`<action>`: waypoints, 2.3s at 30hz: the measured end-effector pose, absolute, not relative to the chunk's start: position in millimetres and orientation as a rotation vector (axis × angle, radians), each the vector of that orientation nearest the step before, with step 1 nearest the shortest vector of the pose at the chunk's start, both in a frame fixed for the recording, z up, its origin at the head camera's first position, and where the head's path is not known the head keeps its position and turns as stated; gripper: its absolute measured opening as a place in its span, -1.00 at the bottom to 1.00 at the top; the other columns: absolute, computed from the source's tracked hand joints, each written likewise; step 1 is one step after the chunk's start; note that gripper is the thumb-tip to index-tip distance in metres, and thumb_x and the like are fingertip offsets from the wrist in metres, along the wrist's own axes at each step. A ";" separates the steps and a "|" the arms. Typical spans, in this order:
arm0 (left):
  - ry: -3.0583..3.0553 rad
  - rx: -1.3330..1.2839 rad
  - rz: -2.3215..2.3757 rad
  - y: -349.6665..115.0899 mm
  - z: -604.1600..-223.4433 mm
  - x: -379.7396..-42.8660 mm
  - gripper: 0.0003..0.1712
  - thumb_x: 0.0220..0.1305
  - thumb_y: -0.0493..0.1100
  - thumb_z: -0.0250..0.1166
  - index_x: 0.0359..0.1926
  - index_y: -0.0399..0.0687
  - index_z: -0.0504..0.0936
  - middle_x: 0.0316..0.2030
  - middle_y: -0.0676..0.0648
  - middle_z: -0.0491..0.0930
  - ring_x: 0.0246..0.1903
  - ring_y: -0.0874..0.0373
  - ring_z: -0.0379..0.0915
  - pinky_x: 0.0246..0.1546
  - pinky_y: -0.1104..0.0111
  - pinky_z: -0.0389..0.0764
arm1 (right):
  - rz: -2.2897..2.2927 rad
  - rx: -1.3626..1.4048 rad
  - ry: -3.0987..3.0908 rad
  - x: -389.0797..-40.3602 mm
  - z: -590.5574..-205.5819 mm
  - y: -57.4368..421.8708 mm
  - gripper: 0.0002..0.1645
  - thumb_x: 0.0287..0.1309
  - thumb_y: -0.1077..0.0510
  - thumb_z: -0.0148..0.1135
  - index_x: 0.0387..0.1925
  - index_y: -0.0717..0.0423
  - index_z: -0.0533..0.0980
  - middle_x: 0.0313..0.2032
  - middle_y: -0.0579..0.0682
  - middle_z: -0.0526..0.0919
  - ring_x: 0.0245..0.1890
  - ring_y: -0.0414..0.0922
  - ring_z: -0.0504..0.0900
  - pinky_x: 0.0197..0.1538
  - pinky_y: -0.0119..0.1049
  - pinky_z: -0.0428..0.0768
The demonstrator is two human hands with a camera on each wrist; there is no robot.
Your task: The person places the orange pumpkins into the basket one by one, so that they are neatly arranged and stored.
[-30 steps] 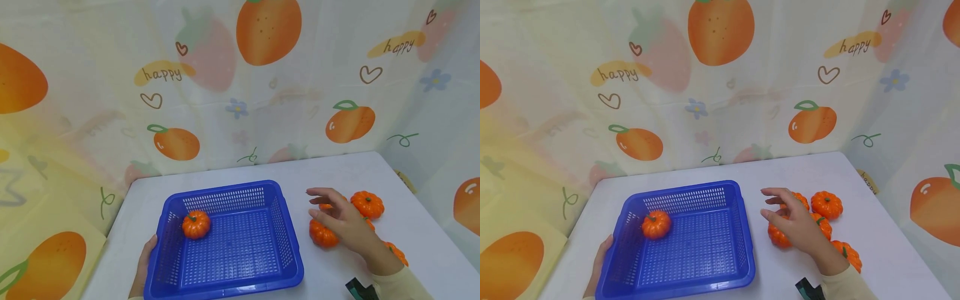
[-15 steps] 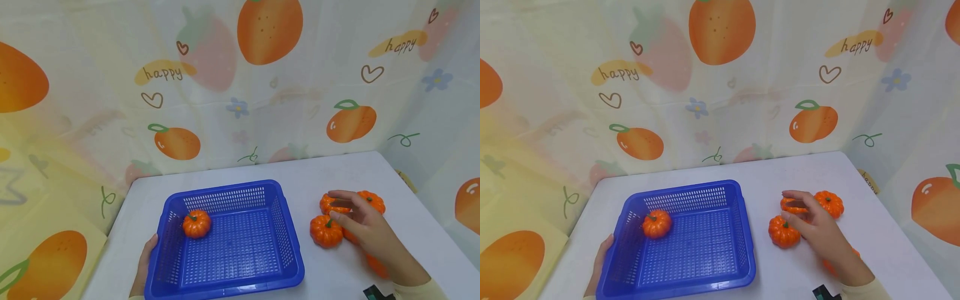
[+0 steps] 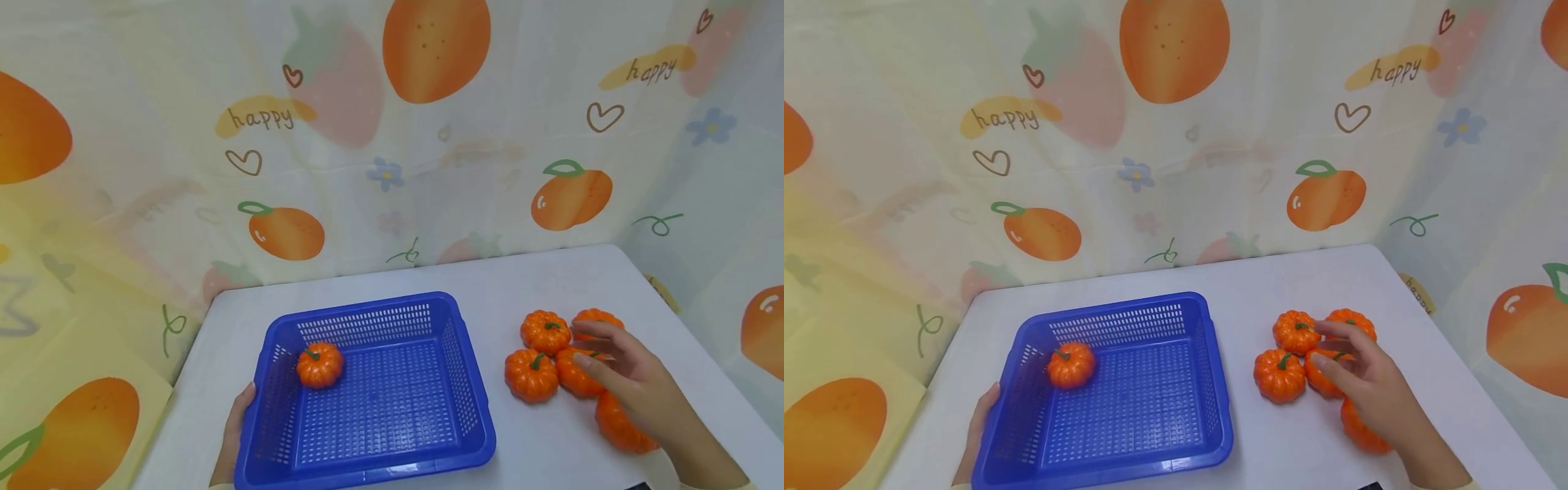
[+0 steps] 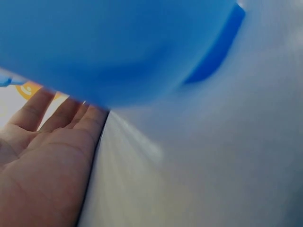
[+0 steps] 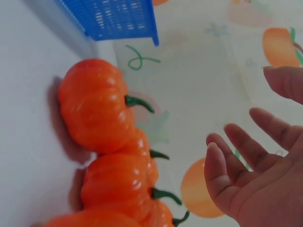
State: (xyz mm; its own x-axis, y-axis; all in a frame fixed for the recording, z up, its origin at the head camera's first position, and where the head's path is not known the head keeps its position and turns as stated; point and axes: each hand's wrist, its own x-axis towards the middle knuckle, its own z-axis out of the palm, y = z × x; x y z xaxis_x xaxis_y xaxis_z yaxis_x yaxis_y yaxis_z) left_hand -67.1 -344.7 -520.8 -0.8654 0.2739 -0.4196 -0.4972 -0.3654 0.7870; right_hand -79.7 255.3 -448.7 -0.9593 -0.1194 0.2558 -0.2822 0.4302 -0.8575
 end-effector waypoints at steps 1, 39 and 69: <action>1.405 -0.297 2.248 -344.9 -520.6 -67.0 -0.31 0.58 0.53 -0.23 0.24 0.43 0.69 0.18 -0.09 0.65 0.13 -0.03 0.60 0.21 -0.05 0.59 | 1.551 0.343 -2.530 -79.0 -450.0 258.1 -0.50 0.59 0.28 0.27 0.45 0.18 0.45 0.29 -0.14 0.56 0.17 -0.21 0.59 0.07 -0.53 0.57; 1.473 -0.428 2.251 -340.6 -519.1 -66.7 -0.30 0.57 0.56 -0.17 0.35 0.35 0.53 0.18 -0.13 0.64 0.13 -0.08 0.58 0.19 -0.08 0.59 | 1.553 -0.330 -2.945 -64.2 -496.3 321.0 -0.19 0.72 -0.14 0.07 0.58 0.38 0.14 0.46 0.50 0.31 0.31 0.40 0.44 -0.10 -0.40 0.67; 1.384 -0.374 2.246 -343.5 -519.8 -66.4 -0.28 0.56 0.58 -0.18 0.32 0.37 0.59 0.21 -0.12 0.64 0.15 -0.07 0.58 0.24 -0.08 0.57 | 1.530 -0.373 -3.081 -56.3 -514.3 325.1 -0.12 0.66 -0.21 0.17 0.54 0.42 0.22 0.43 0.50 0.34 0.11 0.20 0.49 -0.12 -0.17 0.67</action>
State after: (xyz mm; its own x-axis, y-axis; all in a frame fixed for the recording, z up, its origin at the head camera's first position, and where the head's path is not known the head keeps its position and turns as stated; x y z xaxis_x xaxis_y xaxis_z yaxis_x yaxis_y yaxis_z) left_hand -66.4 -343.5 -519.8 -0.8512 0.2492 -0.4619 -0.5247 -0.3786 0.7625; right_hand -56.3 325.1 -514.3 -0.9272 0.0490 -0.3714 0.3255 0.5961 -0.7340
